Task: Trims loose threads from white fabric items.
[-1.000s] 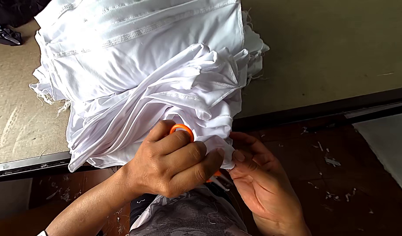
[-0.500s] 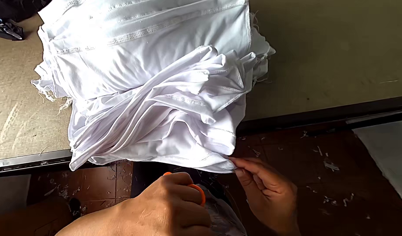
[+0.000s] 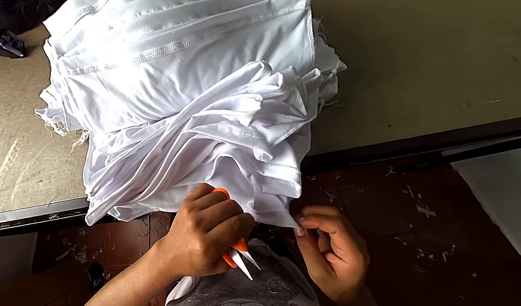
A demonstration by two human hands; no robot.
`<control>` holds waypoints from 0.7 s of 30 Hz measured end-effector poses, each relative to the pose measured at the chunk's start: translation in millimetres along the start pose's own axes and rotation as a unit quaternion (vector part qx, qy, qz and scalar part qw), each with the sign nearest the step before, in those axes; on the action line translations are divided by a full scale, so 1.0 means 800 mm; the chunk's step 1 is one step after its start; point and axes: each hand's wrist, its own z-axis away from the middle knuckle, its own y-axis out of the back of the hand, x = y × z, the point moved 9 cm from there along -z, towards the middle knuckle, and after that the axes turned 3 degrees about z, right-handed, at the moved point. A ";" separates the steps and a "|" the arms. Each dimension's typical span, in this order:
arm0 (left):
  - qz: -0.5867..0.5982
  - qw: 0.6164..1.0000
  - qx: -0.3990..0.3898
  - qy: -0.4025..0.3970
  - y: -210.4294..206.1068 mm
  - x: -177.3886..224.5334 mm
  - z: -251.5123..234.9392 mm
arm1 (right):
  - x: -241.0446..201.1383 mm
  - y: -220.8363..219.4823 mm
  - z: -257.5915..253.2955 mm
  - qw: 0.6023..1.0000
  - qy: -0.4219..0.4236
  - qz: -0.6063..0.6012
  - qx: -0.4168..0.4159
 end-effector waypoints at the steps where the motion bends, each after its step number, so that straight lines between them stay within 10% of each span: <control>1: 0.020 1.000 -0.002 0.005 0.002 0.001 -0.002 | -0.006 -0.002 -0.002 1.000 0.015 0.004 0.004; 11: -0.058 0.995 -0.075 -0.027 -0.049 -0.028 -0.085 | -0.019 -0.042 -0.009 0.998 0.051 0.036 0.001; 21: 0.087 0.995 0.056 0.006 -0.010 -0.052 -0.072 | -0.007 -0.027 -0.038 0.991 -0.003 0.021 0.135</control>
